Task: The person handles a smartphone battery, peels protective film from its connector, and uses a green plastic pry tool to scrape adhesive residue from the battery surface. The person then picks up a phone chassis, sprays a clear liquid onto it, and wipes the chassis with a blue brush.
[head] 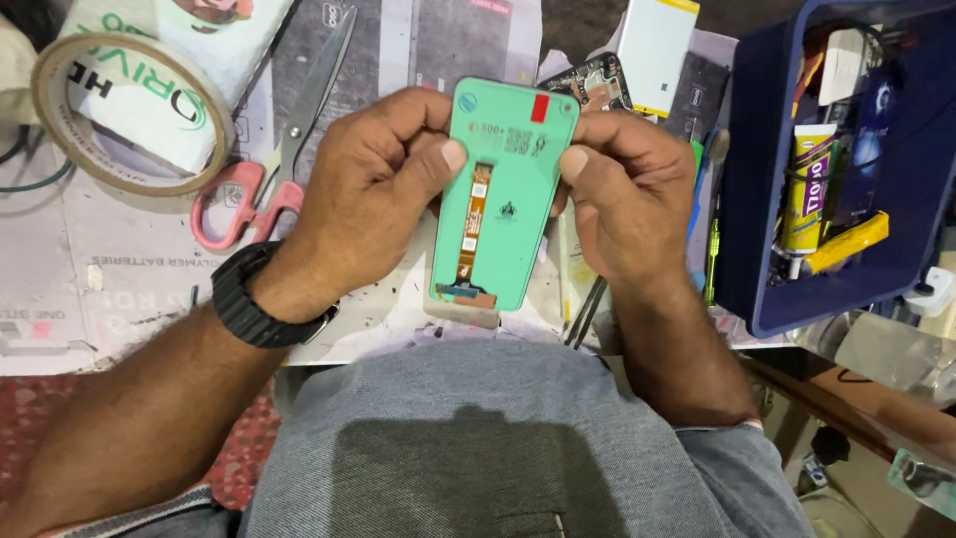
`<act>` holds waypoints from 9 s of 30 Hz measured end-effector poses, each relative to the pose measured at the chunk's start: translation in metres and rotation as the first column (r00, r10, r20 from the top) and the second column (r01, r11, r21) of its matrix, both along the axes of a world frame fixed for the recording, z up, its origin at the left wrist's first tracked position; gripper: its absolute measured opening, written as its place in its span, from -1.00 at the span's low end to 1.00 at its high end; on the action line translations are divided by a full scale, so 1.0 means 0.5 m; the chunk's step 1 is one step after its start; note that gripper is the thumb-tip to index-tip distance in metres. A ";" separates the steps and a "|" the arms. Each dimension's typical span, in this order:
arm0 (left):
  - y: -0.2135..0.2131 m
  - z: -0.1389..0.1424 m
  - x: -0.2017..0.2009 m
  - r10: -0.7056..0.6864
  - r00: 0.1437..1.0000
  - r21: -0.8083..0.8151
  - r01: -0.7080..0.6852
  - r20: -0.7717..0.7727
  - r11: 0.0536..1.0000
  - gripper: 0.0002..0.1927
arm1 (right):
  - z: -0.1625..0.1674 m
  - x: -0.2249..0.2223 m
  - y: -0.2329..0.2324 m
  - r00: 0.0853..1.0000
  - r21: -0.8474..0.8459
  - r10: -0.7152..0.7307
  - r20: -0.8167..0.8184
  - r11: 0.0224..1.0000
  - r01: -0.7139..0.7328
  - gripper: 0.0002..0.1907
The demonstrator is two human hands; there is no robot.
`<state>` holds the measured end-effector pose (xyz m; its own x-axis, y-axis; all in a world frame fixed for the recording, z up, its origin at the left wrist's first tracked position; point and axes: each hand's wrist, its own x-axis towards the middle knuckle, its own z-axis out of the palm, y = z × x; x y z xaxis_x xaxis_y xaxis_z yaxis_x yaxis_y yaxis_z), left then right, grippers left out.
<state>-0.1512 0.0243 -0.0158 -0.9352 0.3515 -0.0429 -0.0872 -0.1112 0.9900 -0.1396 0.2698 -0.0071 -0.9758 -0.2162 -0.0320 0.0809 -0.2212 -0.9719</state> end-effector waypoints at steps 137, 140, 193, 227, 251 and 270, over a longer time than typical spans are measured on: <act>0.004 0.021 -0.005 -0.085 0.995 0.012 0.086 -0.056 0.996 -0.74 | 0.019 0.007 0.011 0.994 0.203 -0.031 -0.108 0.978 0.053 -0.89; 0.003 0.023 -0.006 -0.085 0.994 -0.011 0.084 -0.063 0.996 -0.74 | 0.020 0.007 0.010 0.993 0.190 -0.023 -0.113 0.981 0.045 -0.90; 0.003 0.003 -0.010 0.168 0.984 0.200 -0.176 0.060 0.964 -0.70 | 0.046 -0.001 -0.017 0.834 -0.336 0.387 0.393 0.905 -0.261 -0.10; -0.018 0.037 -0.001 0.354 0.929 0.115 -0.342 -0.109 0.933 -0.74 | 0.021 0.015 -0.028 0.990 0.160 0.110 -0.089 0.983 -0.094 -0.36; -0.008 -0.003 -0.026 0.222 0.949 0.356 -0.292 0.225 0.888 -0.83 | 0.090 0.005 -0.063 0.714 0.778 0.317 -0.625 0.336 0.531 -0.29; -0.007 -0.007 -0.030 0.160 0.944 0.406 -0.271 0.288 0.873 -0.86 | 0.087 0.007 -0.062 0.721 0.789 0.323 -0.613 0.305 0.534 -0.30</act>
<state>-0.1664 0.0210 -0.0194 -0.9704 0.1774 -0.1636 -0.2367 -0.5673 0.7887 -0.1361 0.2389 0.0365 -0.8331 -0.3528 0.4259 -0.4894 0.8291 -0.2704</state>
